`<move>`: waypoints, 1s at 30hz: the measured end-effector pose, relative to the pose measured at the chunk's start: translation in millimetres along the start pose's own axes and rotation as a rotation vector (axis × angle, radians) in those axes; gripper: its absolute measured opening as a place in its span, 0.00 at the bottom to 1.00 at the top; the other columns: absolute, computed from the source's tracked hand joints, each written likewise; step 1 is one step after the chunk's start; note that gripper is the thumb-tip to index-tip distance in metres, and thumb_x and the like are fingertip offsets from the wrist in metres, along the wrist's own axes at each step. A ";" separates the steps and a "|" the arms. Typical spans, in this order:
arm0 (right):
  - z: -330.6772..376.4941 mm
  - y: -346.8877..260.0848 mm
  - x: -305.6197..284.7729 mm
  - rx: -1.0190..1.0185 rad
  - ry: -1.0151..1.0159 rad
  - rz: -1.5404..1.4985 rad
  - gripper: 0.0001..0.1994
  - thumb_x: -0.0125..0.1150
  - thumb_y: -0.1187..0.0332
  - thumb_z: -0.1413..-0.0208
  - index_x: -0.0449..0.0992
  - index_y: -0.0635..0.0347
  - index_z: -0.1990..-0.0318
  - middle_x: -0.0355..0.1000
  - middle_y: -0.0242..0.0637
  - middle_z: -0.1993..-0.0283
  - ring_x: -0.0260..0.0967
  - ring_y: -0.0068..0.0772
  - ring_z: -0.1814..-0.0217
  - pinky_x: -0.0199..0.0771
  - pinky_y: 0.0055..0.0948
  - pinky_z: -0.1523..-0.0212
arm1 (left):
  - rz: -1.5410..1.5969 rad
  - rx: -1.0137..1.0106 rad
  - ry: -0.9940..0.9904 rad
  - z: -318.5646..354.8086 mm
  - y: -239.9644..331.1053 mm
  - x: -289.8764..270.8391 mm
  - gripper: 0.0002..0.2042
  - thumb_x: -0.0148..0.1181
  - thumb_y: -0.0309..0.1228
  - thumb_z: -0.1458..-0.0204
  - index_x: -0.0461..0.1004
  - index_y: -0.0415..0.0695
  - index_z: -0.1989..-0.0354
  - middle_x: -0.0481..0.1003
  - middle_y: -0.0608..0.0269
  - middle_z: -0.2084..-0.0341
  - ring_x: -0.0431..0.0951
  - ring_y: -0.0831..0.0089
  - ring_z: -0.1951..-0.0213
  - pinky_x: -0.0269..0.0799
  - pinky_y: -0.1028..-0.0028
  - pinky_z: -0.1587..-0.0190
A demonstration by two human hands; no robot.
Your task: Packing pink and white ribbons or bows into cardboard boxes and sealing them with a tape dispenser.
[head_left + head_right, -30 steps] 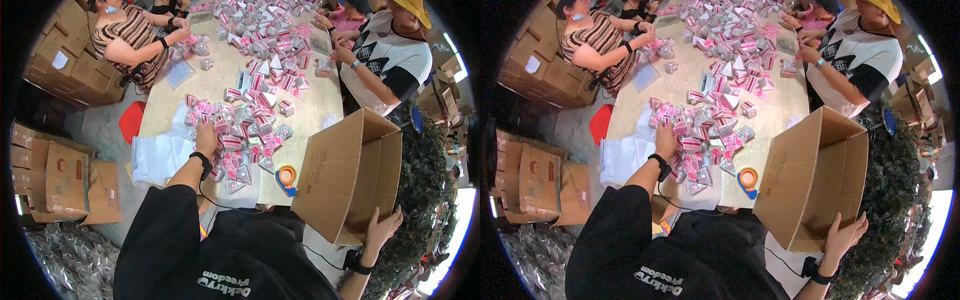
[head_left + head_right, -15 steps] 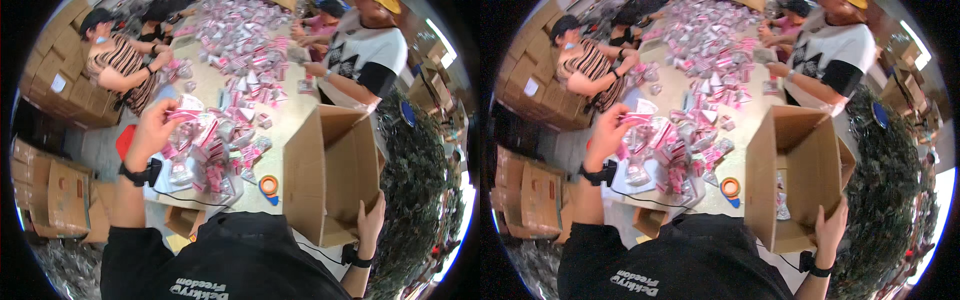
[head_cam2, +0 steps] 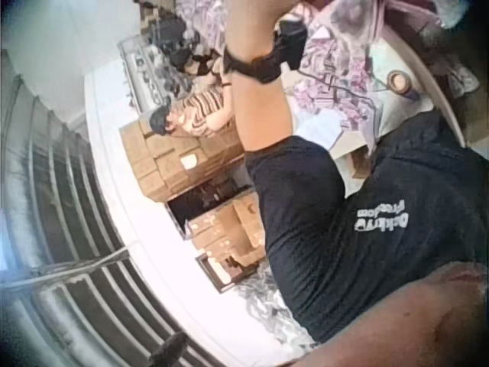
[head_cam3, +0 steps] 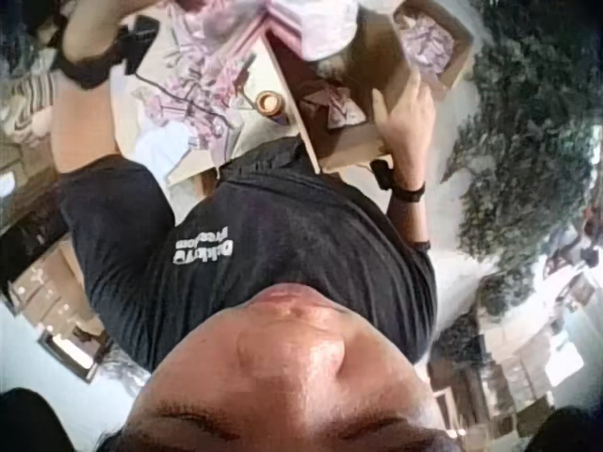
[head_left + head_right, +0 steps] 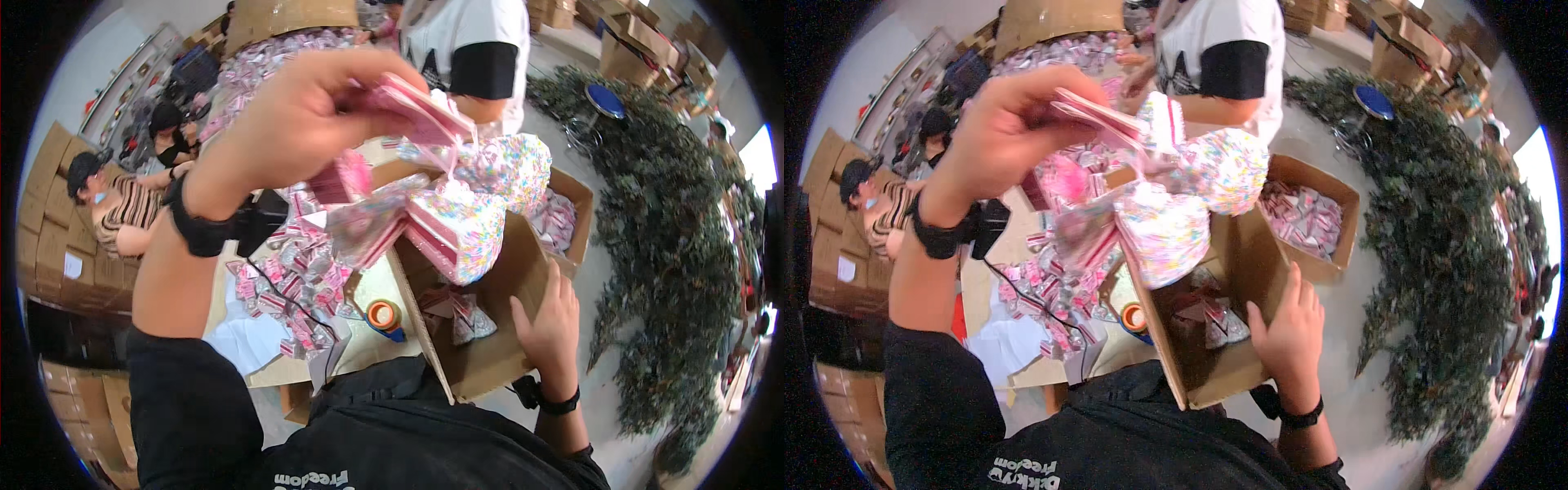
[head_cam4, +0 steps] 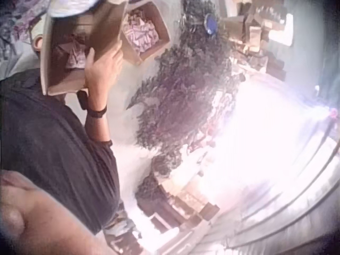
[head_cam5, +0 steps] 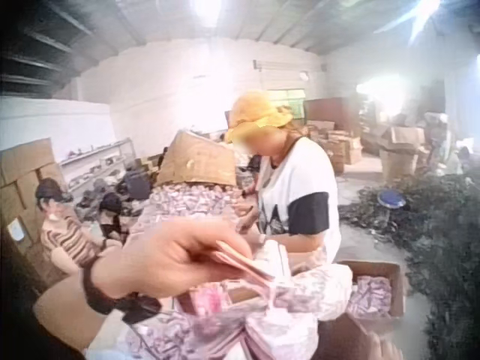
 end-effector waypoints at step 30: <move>-0.3 -20.6 14.8 -0.067 0.000 0.083 0.31 0.62 0.63 0.42 0.59 0.63 0.34 0.66 0.56 0.40 0.65 0.62 0.39 0.68 0.50 0.42 | -0.432 -1.388 0.419 504.9 -277.2 214.9 0.43 0.71 0.46 0.54 0.57 0.37 0.34 0.55 0.22 0.39 0.72 0.32 0.48 0.74 0.52 0.46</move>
Point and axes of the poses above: each hand's wrist, its own z-axis away from the middle knuckle, its own x-axis out of the palm, y = z × x, the point moved 2 cm from there along -z, towards the middle knuckle
